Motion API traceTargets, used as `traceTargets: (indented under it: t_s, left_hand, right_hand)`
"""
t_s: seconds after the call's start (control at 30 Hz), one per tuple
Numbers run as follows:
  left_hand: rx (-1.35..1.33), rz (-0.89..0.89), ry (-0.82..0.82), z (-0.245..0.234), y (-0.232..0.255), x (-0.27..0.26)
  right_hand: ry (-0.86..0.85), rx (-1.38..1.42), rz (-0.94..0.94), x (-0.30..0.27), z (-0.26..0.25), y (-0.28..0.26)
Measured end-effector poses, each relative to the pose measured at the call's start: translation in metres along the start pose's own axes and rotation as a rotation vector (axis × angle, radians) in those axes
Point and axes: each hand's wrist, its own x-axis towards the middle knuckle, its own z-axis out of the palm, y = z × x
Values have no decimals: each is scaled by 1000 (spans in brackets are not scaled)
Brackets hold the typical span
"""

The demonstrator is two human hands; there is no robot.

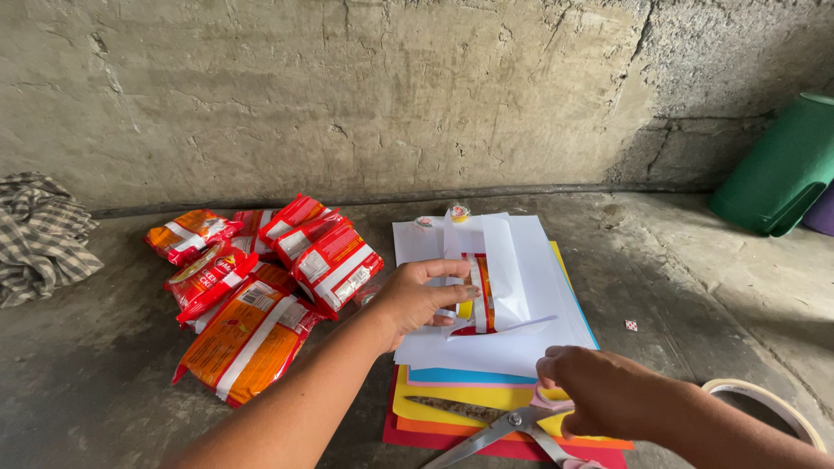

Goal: The person wraps small snack packets in white paper, folds the edges, and secures them with yellow tape using scissors. The wrapped items are placed on a stack of colored paper on the floor.

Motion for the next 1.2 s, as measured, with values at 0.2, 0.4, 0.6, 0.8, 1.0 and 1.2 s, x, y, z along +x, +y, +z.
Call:
traceTargets:
  t_s: [0.2,0.4,0.6,0.8,1.0,1.2]
  left_hand:
    - [4,-11,6,-1,0,1]
    - [7,-4,20,-1,1,3]
    - [-15,-23,43,4,7,-1]
    - [-13,-51,88,12,16,-7]
    - [29,-17,88,14,23,-2]
    - [50,-46,85,20,24,-3]
  right_hand:
    - [-102,-32,19,0,6,20]
    - [-33,77,-251,3,11,36]
    - [-76,131,-339,-7,15,44]
    - [-111,147,-506,-20,9,51]
    - [-173,42,-244,-28,0,29]
    - [-184,72,-152,-30,3,25]
